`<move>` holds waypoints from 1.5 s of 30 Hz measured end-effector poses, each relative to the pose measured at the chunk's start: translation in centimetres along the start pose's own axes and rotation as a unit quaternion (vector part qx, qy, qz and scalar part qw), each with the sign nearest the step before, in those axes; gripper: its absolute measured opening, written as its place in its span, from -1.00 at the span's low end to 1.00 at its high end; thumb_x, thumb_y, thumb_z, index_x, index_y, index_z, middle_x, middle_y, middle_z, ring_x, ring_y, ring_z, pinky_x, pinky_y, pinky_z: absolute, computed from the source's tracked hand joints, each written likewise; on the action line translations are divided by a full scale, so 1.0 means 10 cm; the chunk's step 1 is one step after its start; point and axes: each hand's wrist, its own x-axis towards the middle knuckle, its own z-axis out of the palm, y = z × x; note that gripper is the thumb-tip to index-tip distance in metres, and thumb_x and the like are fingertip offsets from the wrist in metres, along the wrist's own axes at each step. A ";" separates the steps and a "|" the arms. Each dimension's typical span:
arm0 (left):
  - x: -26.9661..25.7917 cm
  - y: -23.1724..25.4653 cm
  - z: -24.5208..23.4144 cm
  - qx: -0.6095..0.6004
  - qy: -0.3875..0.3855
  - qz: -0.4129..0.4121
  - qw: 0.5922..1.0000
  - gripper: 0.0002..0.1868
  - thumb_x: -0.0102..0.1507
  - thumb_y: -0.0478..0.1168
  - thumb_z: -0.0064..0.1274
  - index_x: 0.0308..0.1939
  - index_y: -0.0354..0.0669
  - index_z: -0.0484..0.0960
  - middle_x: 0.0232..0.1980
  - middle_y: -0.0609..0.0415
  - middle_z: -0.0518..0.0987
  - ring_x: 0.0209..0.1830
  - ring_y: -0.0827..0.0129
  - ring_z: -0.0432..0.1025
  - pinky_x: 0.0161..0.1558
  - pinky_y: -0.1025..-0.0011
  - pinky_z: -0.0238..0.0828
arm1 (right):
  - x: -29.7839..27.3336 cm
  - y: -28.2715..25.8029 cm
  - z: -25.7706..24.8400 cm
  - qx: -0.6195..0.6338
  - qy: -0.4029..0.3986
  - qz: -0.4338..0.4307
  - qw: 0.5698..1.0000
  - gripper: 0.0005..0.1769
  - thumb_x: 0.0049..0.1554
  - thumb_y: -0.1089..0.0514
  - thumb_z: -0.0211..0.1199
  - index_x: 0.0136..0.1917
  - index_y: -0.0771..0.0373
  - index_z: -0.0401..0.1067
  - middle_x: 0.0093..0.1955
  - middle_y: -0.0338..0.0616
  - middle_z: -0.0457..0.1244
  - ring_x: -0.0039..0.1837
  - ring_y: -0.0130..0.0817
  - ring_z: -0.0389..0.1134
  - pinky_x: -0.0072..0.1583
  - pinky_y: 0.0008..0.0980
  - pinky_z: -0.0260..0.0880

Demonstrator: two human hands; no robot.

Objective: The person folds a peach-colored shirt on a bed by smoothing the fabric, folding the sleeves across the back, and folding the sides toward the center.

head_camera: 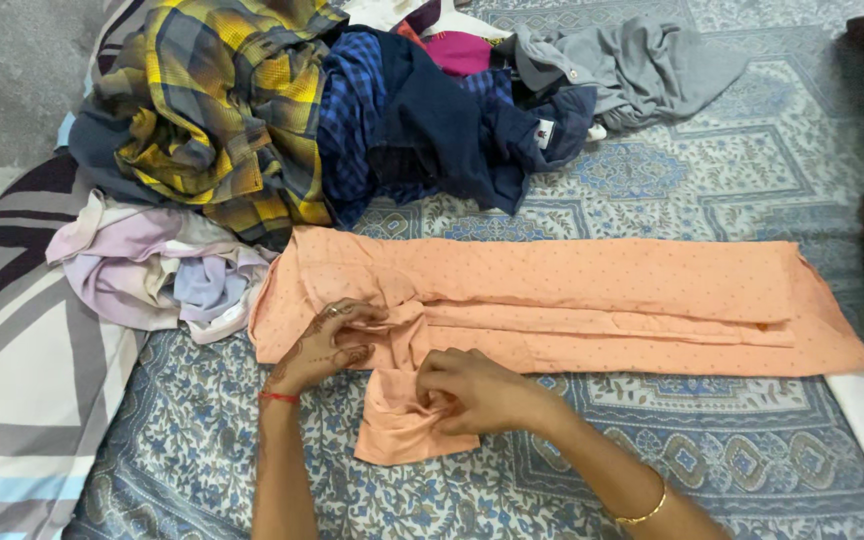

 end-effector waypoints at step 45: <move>0.10 -0.26 0.24 -0.172 0.260 -0.052 0.949 -0.82 0.43 -0.24 0.00 0.02 -0.27 0.61 -0.09 0.18 0.54 -0.12 0.59 0.37 -0.13 0.60 0.33 | -1.59 1.59 -1.05 0.055 0.448 0.305 0.839 -0.19 0.08 0.11 0.34 0.53 0.34 0.17 0.22 -0.10 0.28 -0.08 -0.48 0.30 -0.06 -0.42 0.40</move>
